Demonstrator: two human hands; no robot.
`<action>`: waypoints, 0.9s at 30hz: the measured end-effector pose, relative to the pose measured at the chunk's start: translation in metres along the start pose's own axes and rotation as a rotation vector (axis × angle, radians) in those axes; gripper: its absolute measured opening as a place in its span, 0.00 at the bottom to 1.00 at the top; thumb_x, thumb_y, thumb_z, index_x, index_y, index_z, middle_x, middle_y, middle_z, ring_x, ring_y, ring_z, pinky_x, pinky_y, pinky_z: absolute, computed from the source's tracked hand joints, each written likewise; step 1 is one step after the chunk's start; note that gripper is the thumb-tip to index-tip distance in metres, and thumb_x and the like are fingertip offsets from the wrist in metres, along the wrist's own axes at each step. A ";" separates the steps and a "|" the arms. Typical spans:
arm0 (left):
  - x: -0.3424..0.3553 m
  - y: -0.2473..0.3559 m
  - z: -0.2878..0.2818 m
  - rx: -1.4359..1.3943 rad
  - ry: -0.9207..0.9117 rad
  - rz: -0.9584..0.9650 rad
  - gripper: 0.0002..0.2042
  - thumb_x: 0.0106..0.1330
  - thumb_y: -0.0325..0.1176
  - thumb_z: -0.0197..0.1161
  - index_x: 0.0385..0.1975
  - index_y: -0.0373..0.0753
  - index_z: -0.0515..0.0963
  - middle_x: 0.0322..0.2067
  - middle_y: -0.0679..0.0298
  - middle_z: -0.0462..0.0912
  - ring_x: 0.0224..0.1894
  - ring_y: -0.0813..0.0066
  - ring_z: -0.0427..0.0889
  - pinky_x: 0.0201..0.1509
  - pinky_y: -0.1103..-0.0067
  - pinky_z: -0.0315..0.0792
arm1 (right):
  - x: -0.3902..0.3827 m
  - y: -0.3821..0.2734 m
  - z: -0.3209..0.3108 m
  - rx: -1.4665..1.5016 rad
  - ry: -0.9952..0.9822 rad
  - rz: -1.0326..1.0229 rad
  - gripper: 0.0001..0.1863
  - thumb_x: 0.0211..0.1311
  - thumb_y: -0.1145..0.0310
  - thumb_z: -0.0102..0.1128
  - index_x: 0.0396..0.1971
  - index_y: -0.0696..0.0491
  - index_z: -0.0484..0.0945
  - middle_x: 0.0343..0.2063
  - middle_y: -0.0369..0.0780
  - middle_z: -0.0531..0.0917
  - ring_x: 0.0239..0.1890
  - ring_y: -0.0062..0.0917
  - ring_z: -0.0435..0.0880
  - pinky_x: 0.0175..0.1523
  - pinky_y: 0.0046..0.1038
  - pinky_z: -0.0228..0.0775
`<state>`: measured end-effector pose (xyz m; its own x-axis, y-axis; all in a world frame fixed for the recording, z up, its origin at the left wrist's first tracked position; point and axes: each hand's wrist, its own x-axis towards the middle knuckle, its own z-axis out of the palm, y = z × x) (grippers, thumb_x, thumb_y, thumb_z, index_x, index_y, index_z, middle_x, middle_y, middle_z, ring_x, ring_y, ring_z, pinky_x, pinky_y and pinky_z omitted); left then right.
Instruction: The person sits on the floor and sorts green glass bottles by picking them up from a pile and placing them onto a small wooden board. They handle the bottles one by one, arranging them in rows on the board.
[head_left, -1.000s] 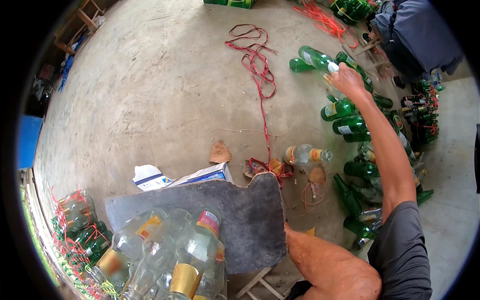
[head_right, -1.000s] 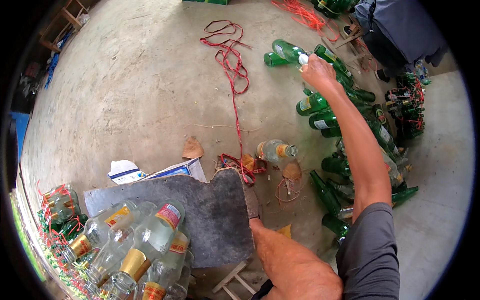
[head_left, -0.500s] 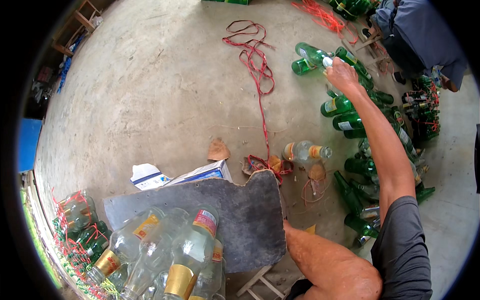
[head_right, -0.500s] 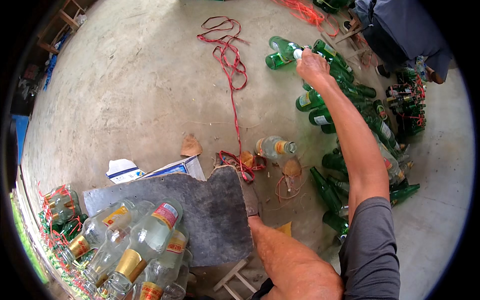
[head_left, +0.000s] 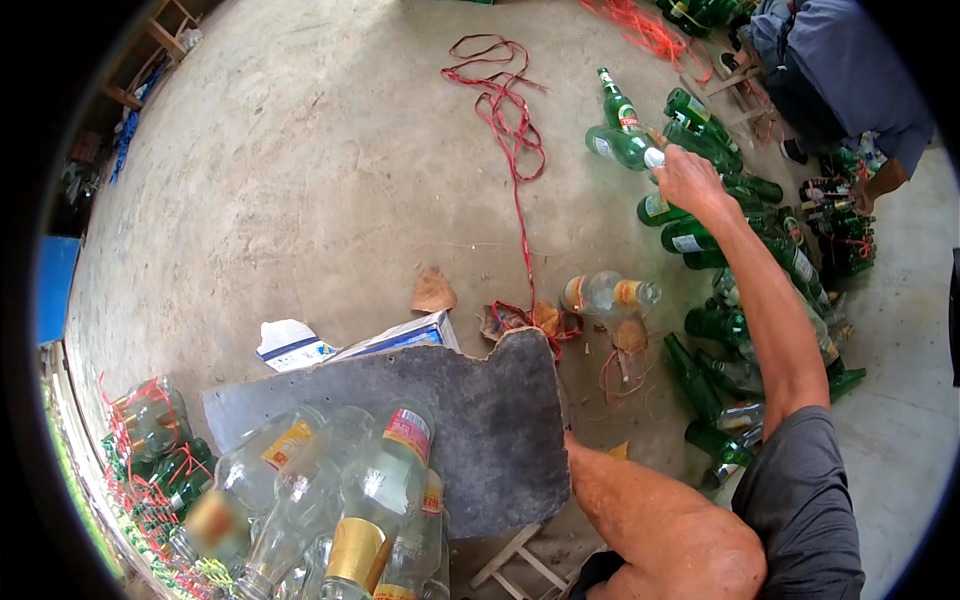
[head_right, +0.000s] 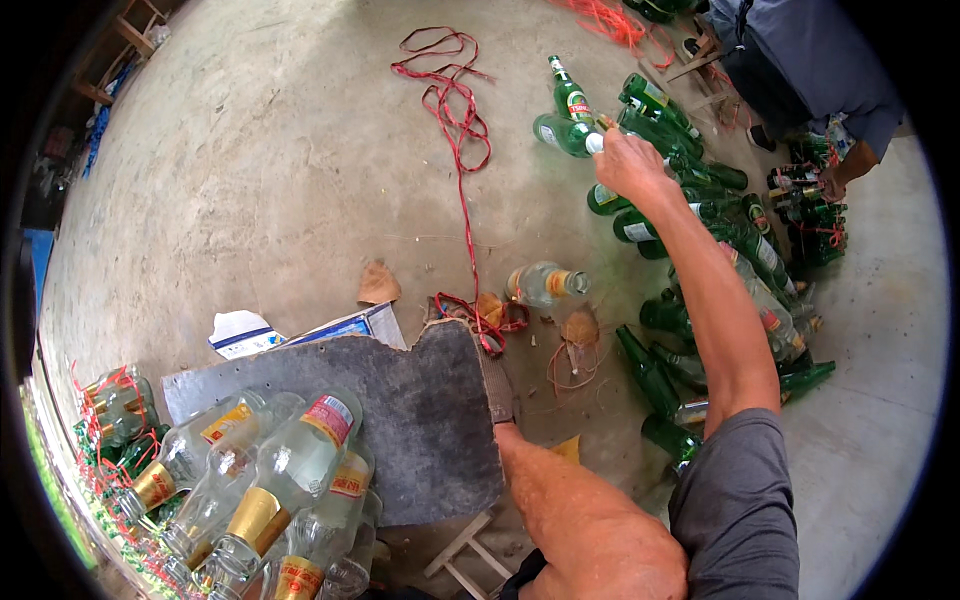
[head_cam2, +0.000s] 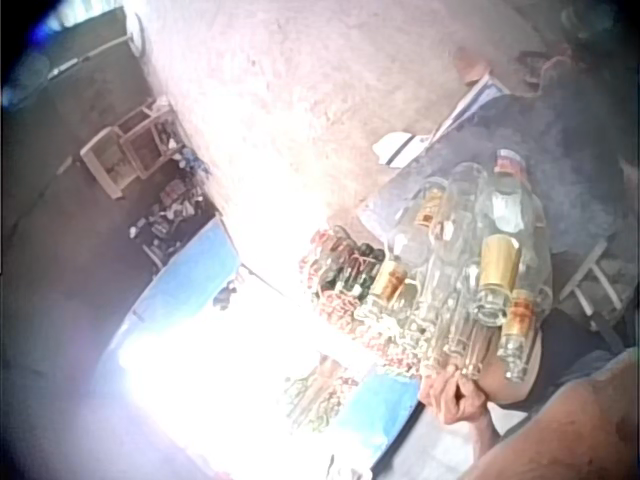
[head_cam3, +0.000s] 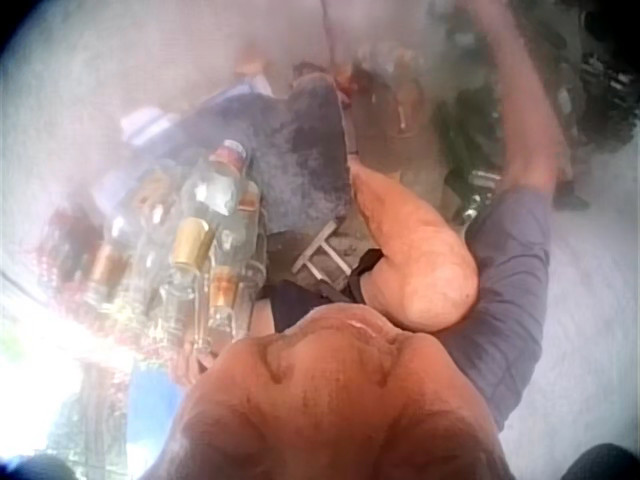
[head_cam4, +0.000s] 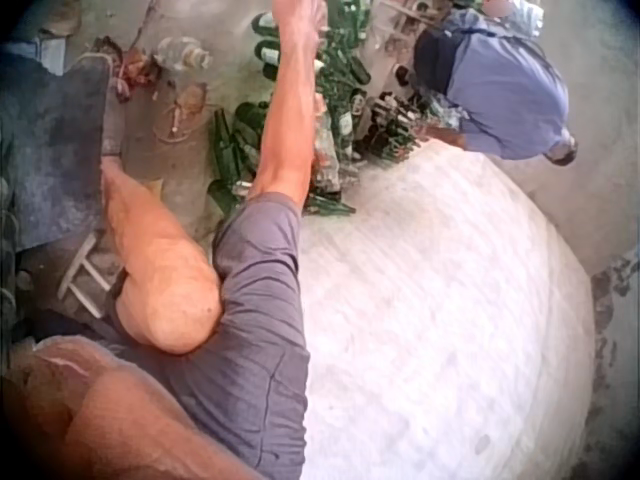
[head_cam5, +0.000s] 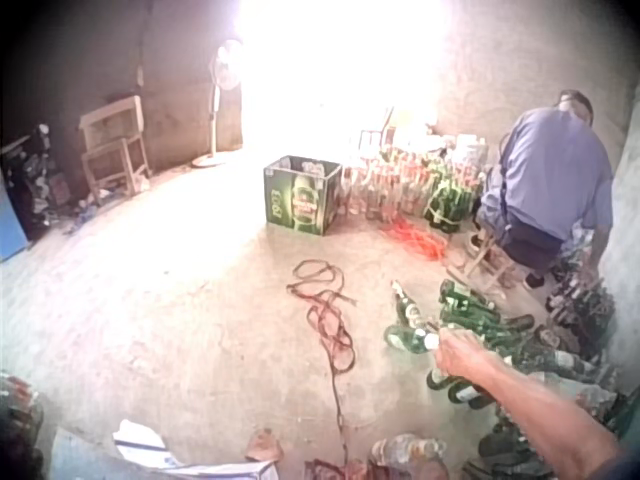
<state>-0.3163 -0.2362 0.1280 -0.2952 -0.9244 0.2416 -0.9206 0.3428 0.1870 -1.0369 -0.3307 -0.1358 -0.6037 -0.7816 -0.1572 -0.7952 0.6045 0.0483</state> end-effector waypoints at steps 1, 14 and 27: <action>0.000 0.000 0.001 -0.004 0.005 -0.003 0.04 0.55 0.19 0.69 0.29 0.33 0.86 0.36 0.59 0.91 0.46 0.52 0.83 0.61 0.54 0.77 | -0.004 0.004 0.002 -0.004 -0.006 0.017 0.18 0.66 0.63 0.58 0.44 0.63 0.82 0.43 0.60 0.87 0.49 0.58 0.86 0.56 0.55 0.77; 0.001 0.005 0.001 0.028 -0.010 0.005 0.05 0.55 0.18 0.67 0.29 0.33 0.86 0.36 0.58 0.91 0.46 0.51 0.83 0.59 0.55 0.76 | -0.066 0.018 -0.018 0.094 0.002 -0.049 0.17 0.69 0.58 0.60 0.37 0.60 0.76 0.35 0.59 0.85 0.45 0.59 0.84 0.52 0.56 0.74; -0.001 0.004 0.004 0.042 0.010 0.017 0.01 0.58 0.21 0.68 0.26 0.33 0.85 0.34 0.59 0.90 0.42 0.53 0.83 0.58 0.57 0.77 | -0.102 0.023 -0.044 0.149 -0.015 -0.093 0.17 0.67 0.59 0.63 0.34 0.61 0.78 0.30 0.57 0.84 0.41 0.57 0.84 0.49 0.54 0.73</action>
<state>-0.3208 -0.2343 0.1243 -0.3085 -0.9166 0.2543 -0.9255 0.3510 0.1423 -0.9959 -0.2440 -0.0752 -0.5261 -0.8335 -0.1688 -0.8296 0.5467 -0.1137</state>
